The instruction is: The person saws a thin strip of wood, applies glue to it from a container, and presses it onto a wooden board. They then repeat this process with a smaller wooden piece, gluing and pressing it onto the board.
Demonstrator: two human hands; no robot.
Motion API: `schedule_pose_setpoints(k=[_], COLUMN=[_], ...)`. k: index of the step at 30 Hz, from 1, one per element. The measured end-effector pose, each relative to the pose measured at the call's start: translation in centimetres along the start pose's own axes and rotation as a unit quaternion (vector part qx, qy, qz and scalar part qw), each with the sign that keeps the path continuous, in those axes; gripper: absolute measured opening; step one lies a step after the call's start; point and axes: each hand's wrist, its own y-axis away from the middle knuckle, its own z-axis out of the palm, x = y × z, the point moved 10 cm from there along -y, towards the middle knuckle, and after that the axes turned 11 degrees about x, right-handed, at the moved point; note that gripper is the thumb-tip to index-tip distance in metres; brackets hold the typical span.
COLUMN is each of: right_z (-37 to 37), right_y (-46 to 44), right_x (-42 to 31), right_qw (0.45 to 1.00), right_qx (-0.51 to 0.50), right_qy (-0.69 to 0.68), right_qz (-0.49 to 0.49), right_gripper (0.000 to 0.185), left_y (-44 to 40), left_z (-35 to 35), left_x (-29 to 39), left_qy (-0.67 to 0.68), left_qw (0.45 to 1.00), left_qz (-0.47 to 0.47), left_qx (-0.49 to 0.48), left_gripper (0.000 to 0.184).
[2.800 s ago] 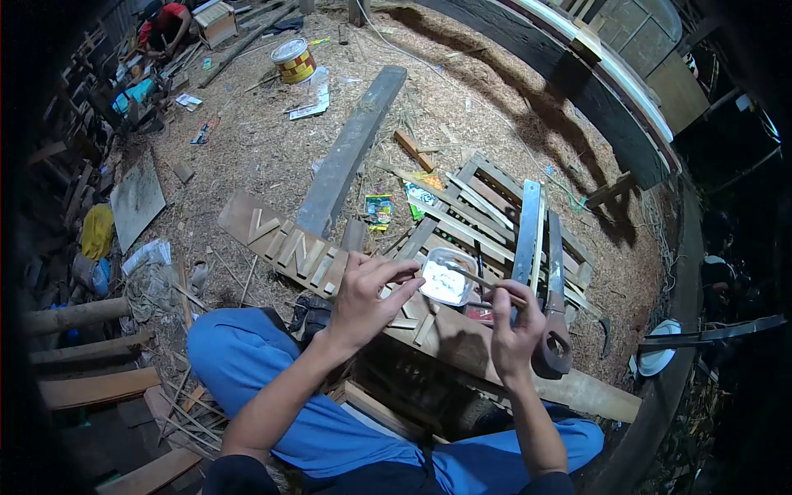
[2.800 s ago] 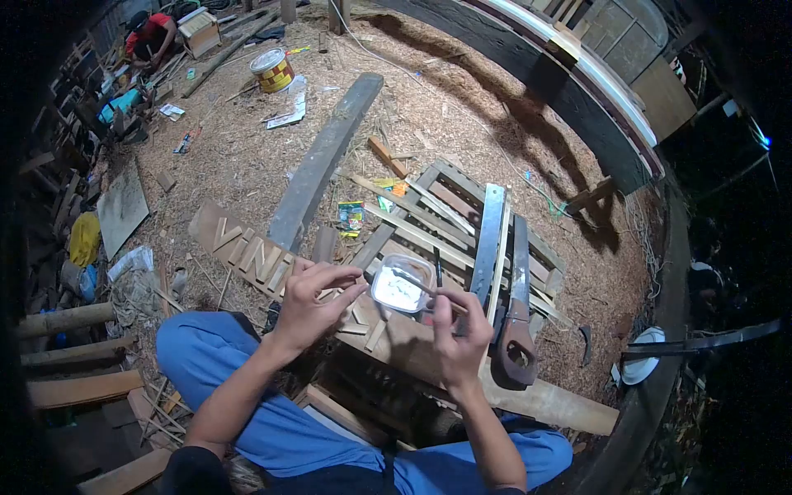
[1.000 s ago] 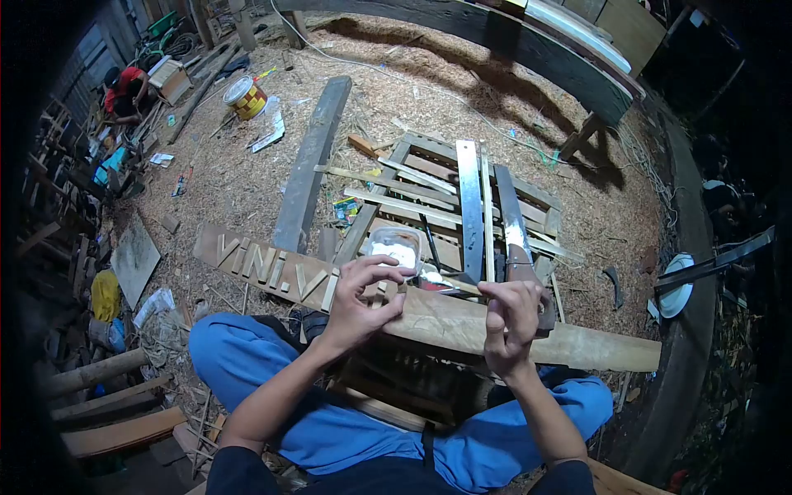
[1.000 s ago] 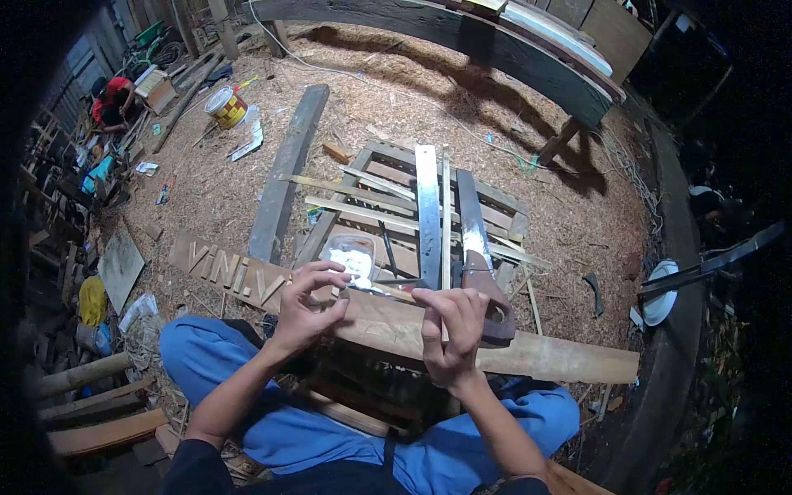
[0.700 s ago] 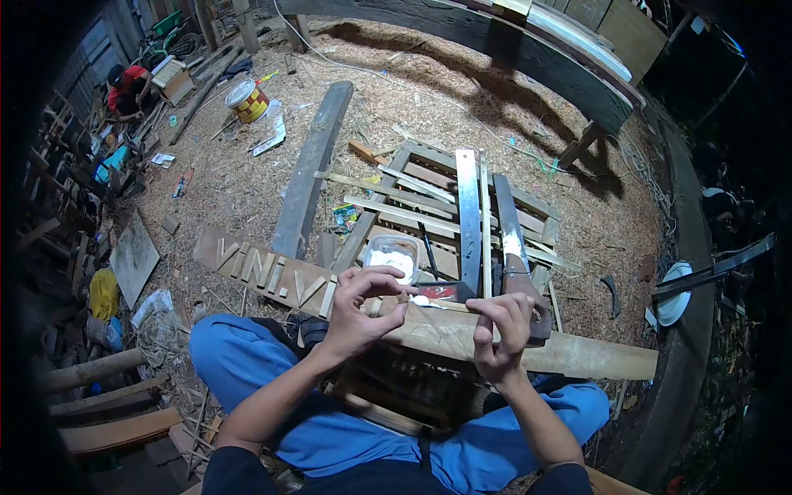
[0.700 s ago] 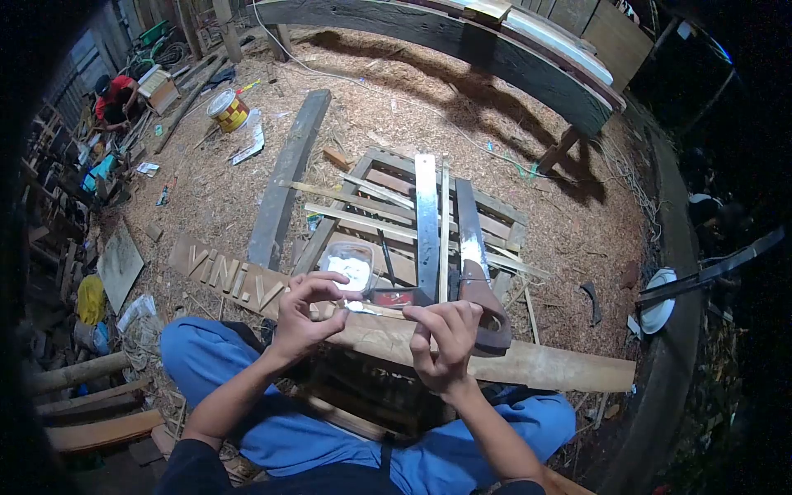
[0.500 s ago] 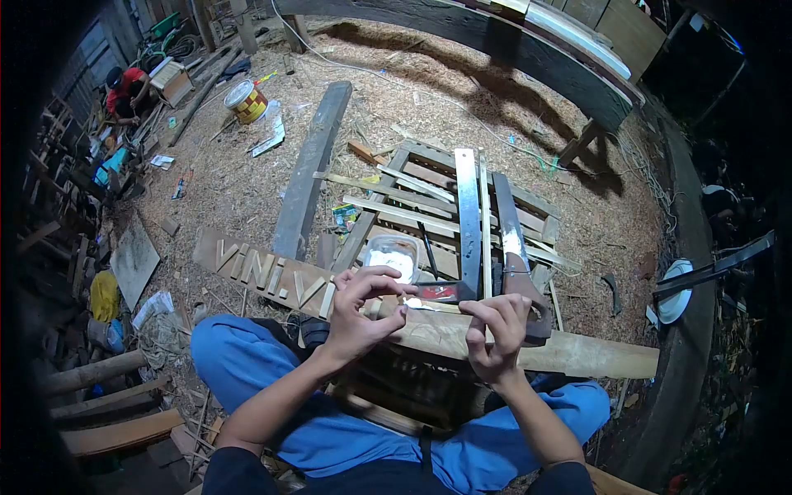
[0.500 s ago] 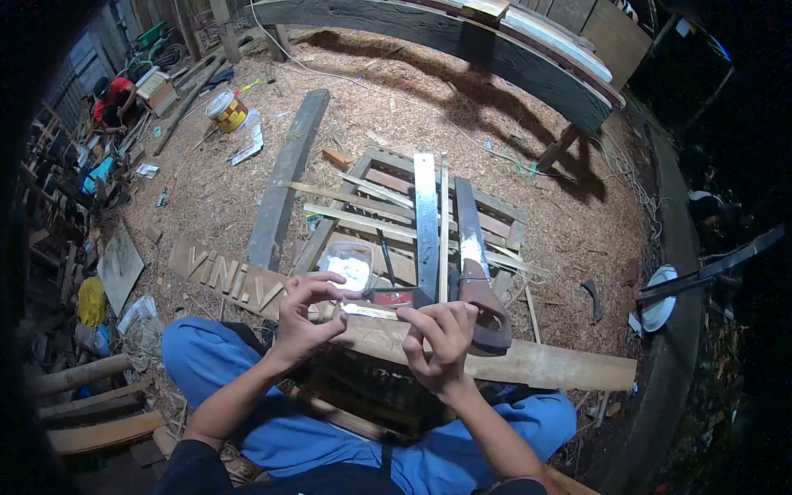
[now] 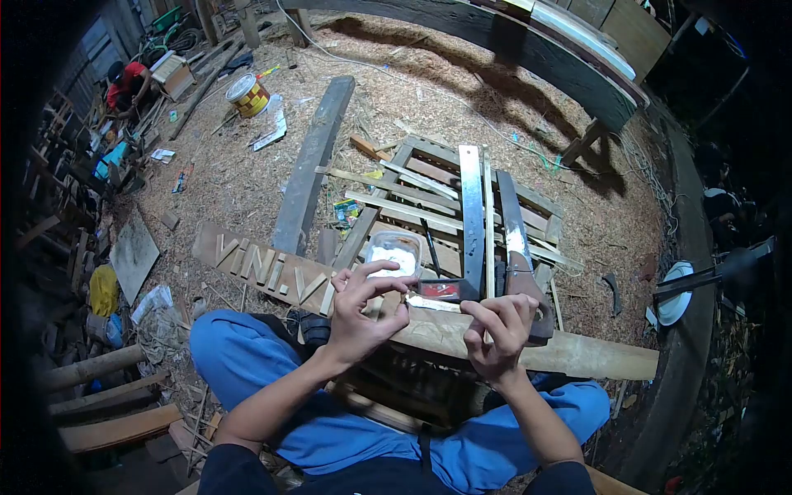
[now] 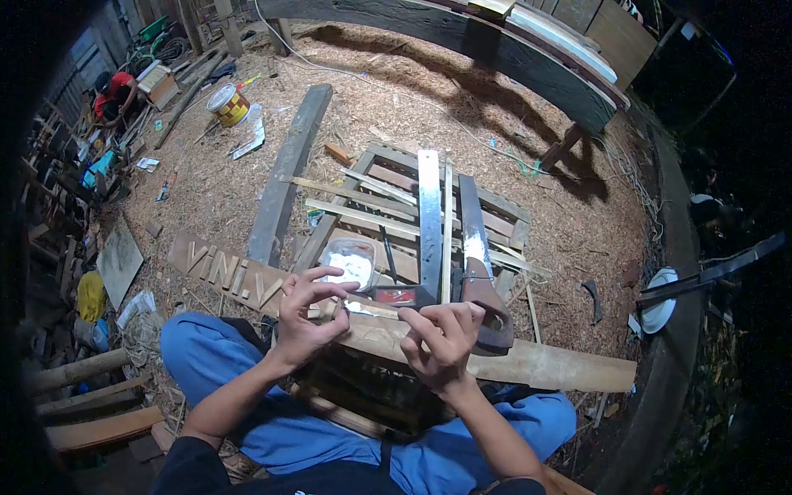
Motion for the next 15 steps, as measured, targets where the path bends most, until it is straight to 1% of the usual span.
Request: schedule_pose_setpoints(k=[2,6,8,10,11,13,14,15], right_z=[0.0,-0.4,-0.5,-0.4,-0.4,-0.4,-0.4,-0.5], right_y=[-0.1,-0.1,0.2,0.1,0.1,0.3,0.3,0.2], right_x=[-0.6,-0.2,0.2,0.0,-0.1,0.1,0.2,0.2], right_qw=[0.999,0.999,1.0,1.0,1.0,1.0,1.0,1.0], right_qx=[0.011,0.019,0.004,0.004,0.005,0.007,0.008,0.009], right_qy=[0.021,0.026,0.022,0.02,0.017,0.019,0.021,0.021], right_qz=[-0.031,-0.013,0.003,-0.001,-0.006,-0.002,0.0,-0.001], right_gripper=[0.027,0.027,0.031,0.031,0.031,0.031,0.031,0.031], left_y=[0.0,0.2,0.4,0.7,0.9,1.2,1.4,1.7], left_z=[0.1,0.2,0.2,0.8,1.0,1.3,1.4,1.6], left_x=[0.0,-0.2,-0.5,-1.2,-1.4,-2.1,-2.0,-2.7], left_qy=[0.002,0.01,0.012,0.066,0.066,0.107,0.108,0.173], left_qw=[1.0,1.0,1.0,0.997,0.997,0.991,0.991,0.975], left_qz=[-0.004,-0.004,-0.004,-0.046,-0.046,-0.082,-0.082,-0.137], left_qx=[-0.001,0.001,0.004,-0.017,-0.018,-0.019,-0.019,-0.014], left_gripper=[0.024,0.023,0.023,0.024,0.024,0.027,0.027,0.028])
